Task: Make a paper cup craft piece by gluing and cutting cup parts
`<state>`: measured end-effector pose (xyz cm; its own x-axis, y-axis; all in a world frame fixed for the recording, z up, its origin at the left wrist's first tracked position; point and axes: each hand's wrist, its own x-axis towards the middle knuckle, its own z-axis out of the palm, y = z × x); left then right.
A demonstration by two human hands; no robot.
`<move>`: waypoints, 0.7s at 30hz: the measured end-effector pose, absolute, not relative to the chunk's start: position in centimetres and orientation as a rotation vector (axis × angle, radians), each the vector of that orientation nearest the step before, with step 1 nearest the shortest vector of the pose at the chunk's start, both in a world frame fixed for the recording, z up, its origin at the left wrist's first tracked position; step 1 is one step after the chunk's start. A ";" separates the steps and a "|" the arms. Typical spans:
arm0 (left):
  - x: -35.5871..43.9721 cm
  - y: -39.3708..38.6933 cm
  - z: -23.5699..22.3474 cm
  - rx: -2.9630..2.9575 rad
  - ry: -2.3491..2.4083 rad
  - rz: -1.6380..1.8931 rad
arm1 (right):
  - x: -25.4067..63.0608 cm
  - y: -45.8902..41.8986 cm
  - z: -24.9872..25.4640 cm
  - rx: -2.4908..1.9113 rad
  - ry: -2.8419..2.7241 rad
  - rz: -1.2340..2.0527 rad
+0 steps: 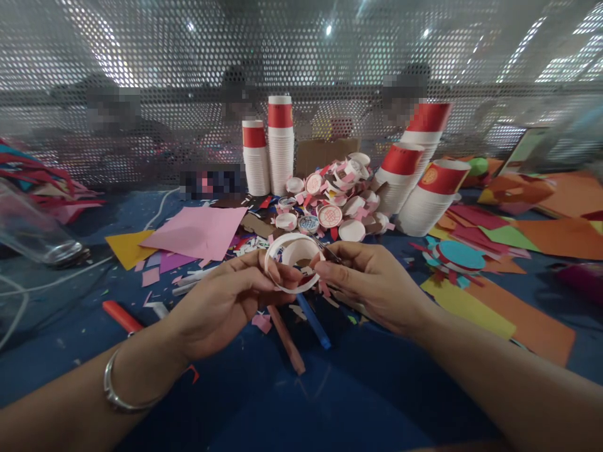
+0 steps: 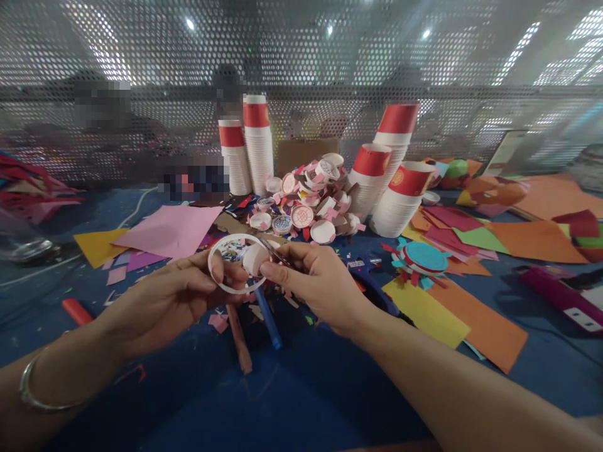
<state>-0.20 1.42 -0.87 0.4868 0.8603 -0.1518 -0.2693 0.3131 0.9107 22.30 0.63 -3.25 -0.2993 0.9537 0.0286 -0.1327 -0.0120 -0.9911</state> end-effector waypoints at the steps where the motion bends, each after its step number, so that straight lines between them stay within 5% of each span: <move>1: -0.2 1.4 -0.9 1.000 0.735 0.811 | 22.3 0.6 -3.3 -0.945 -1.322 1.478; 21: -1.0 2.3 -0.8 1.036 0.687 0.345 | 22.9 0.8 -2.7 -0.915 -1.772 1.422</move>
